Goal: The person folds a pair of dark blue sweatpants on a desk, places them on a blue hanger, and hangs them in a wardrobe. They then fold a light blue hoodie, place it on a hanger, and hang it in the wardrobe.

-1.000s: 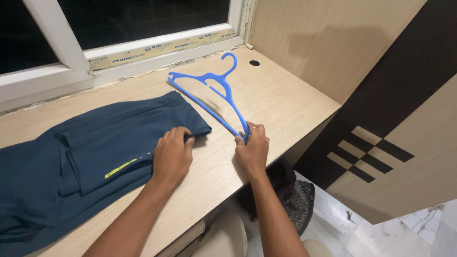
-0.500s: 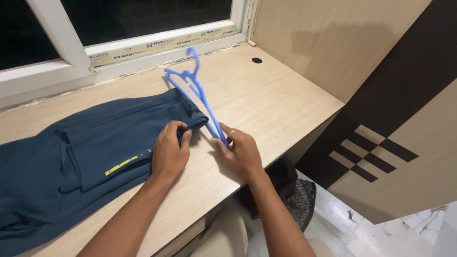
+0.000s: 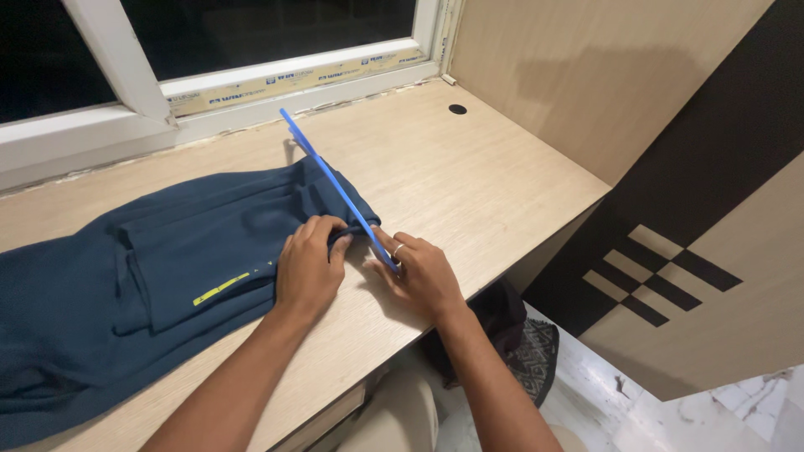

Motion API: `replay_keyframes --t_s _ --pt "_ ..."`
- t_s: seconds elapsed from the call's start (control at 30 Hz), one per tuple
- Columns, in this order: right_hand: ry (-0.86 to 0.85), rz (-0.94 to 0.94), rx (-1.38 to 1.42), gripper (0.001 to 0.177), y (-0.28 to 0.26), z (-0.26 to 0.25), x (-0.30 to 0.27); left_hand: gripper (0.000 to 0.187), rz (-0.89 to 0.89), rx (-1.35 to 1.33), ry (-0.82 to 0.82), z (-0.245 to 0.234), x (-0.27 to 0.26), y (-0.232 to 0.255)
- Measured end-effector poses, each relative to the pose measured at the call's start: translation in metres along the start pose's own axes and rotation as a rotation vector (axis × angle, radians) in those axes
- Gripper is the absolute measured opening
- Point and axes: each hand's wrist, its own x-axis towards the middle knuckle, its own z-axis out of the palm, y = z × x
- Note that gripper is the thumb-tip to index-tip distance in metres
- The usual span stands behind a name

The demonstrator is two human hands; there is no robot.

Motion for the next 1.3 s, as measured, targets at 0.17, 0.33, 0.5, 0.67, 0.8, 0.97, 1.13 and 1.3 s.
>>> replay_keyframes --t_s 0.17,0.33,0.5,0.67,0.8,0.97,1.13,1.3 --pt "-0.041 0.126 0.1 0.057 0.002 -0.001 0.0 0.013 0.074 -0.058 0.026 0.002 0.0 0.002" --pt "-0.029 0.095 0.062 0.062 0.012 0.005 -0.001 0.013 0.066 -0.057 -0.003 0.005 -0.001 0.006" --pt "-0.034 0.055 0.064 0.054 0.016 0.009 -0.004 0.015 -0.028 -0.124 0.018 0.006 -0.001 0.002" --pt "-0.063 0.03 0.054 0.056 0.009 0.004 -0.001 0.032 -0.262 -0.455 0.008 0.014 0.004 -0.009" --pt "-0.078 -0.017 0.048 0.063 0.005 0.0 -0.001 0.026 -0.423 -0.808 -0.028 0.019 0.016 -0.026" --pt "0.009 0.392 0.413 0.051 0.018 0.005 0.003 0.03 -0.459 -0.904 -0.045 0.026 0.023 -0.04" --pt "0.204 0.936 0.269 0.06 0.03 0.029 0.031 0.03 -0.497 -0.915 -0.078 0.03 0.023 -0.044" --pt "0.114 0.914 -0.064 0.059 0.009 0.055 0.044 0.031 -0.452 -0.944 -0.073 0.03 0.022 -0.051"
